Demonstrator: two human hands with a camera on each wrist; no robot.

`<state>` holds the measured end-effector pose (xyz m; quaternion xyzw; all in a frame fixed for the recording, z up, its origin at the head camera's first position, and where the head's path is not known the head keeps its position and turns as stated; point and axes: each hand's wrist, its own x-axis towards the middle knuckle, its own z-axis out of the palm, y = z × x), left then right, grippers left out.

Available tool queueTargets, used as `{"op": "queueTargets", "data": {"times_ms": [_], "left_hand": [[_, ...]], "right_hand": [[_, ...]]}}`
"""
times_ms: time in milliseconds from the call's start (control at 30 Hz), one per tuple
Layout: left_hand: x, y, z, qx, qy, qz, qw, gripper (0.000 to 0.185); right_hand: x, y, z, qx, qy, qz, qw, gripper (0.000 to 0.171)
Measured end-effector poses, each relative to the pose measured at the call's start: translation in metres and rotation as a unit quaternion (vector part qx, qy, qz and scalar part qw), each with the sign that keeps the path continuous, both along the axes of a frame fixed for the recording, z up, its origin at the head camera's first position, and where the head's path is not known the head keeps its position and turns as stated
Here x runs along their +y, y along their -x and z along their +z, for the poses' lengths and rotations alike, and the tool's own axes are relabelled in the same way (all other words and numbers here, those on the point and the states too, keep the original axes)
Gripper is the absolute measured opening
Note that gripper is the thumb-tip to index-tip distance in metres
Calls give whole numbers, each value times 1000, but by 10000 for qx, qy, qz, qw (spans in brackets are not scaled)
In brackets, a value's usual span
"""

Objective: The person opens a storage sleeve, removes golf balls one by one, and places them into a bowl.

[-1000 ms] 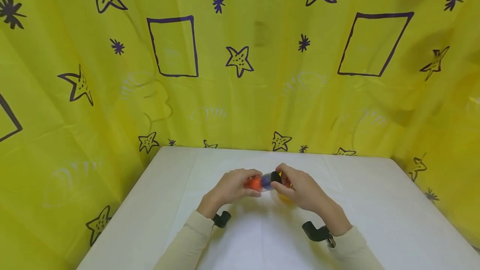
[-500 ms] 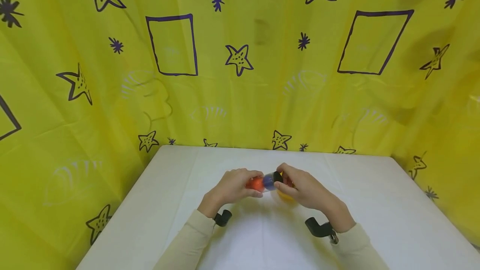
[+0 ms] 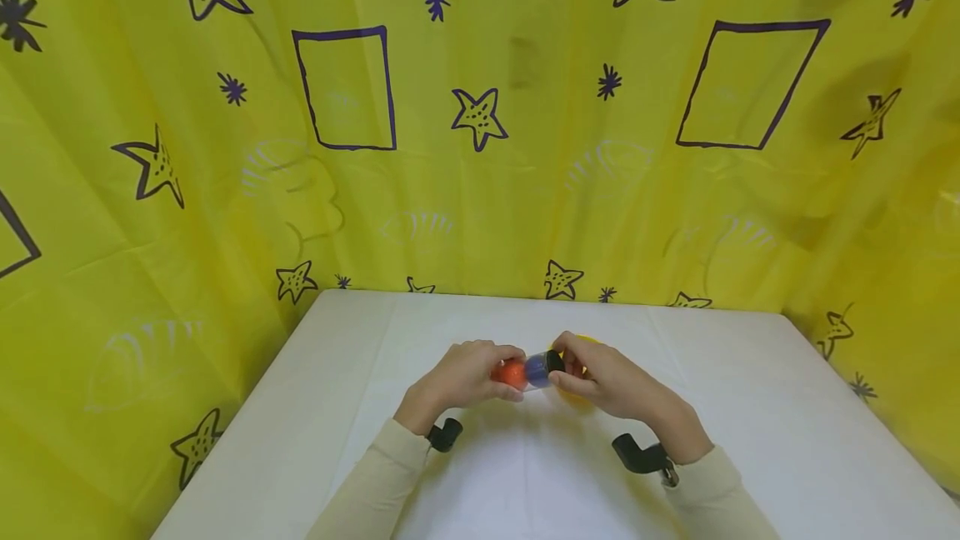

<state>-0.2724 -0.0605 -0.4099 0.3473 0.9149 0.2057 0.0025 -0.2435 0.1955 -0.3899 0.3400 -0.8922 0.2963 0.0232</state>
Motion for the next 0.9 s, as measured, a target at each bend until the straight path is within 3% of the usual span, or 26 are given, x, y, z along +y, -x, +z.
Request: {"op": "queueTargets", "data": {"times_ms": [533, 900], "left_hand": [[-4, 1, 1, -159, 80, -82, 9998, 46], [-7, 1, 4, -393, 76, -168, 9991, 48]], "right_hand": [[-1, 1, -1, -75, 63, 128, 9999, 24], [-1, 2, -3, 127, 117, 220, 9996, 23]]}}
